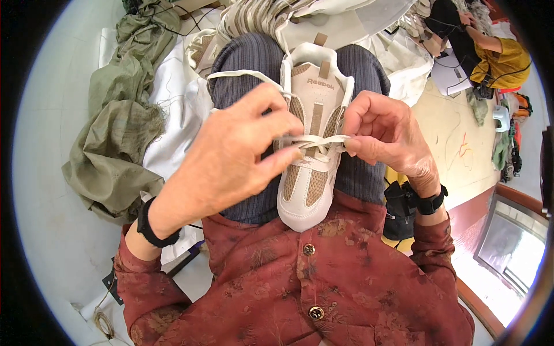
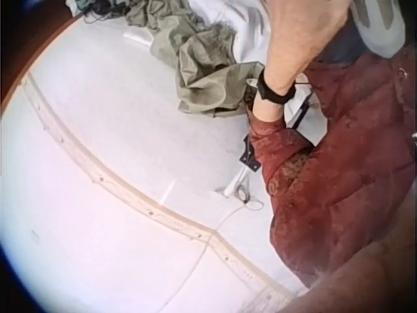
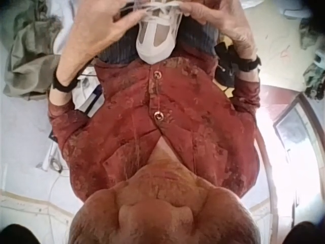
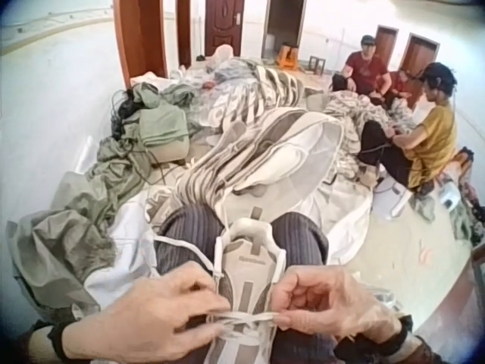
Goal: The person is lacing a beige Reebok shoe upper while sitting among piles of shoe components.
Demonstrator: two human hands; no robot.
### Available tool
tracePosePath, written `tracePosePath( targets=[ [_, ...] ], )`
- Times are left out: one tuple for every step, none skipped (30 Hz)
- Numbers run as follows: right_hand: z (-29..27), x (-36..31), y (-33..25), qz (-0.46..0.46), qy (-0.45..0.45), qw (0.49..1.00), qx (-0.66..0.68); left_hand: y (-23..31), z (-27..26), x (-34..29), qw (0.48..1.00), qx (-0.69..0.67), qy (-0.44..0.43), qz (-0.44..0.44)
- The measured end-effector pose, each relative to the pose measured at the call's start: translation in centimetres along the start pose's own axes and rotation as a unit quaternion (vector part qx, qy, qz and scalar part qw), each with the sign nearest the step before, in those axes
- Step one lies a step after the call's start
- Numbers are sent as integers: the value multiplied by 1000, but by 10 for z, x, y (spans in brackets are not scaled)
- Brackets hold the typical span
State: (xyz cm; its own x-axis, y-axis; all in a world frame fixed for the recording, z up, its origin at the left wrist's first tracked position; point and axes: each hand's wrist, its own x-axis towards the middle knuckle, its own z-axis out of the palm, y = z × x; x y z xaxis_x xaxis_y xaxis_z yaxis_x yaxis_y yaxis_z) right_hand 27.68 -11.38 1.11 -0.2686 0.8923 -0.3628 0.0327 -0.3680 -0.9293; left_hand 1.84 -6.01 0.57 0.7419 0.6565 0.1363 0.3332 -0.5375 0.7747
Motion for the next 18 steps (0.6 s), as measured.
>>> tracePosePath(
  targets=[
    [0,0,0,2,1,1000,6,5,2,0,1000,1,-16,-17],
    [-2,-1,0,3,2,1000,8,4,1,2,1000,0,-19,-17],
    [-5,0,0,-8,-22,1000,12,1,1,4,1000,1,-18,-11],
    [-8,0,0,-20,-46,999,16,-2,1,6,1000,1,-18,-4],
    [-8,0,-1,-19,-45,999,18,-3,1,8,999,-28,-14,0],
    [-8,1,-2,-25,-48,998,24,-4,3,8,999,-28,-16,-1],
    [-9,2,-3,-31,-52,998,30,-4,5,8,1000,-20,-4,0],
    [-10,3,-2,-30,-52,998,31,-4,6,8,1000,-11,9,0],
    [-12,4,-2,-30,-62,997,27,-3,5,9,1000,-12,7,0],
    [-13,5,-2,-30,-72,997,23,-2,4,11,1000,18,9,9],
    [-14,6,-3,-28,-71,997,24,-2,3,12,999,47,11,19],
    [-14,7,-4,-30,-80,996,22,-1,4,12,999,46,10,17],
    [-15,8,-4,-31,-89,995,19,0,5,11,997,77,14,14],
    [-15,9,-4,-29,-89,995,21,0,6,11,994,107,18,10],
    [-15,10,-3,-37,-92,995,26,-3,6,11,994,106,18,9],
    [-15,11,-3,-45,-94,994,32,-6,6,10,997,80,24,7],
    [-16,13,-3,-43,-94,994,33,-9,5,10,998,53,31,6],
    [-17,15,-3,-43,-111,993,23,-10,4,9,998,52,31,4]
  ],
)
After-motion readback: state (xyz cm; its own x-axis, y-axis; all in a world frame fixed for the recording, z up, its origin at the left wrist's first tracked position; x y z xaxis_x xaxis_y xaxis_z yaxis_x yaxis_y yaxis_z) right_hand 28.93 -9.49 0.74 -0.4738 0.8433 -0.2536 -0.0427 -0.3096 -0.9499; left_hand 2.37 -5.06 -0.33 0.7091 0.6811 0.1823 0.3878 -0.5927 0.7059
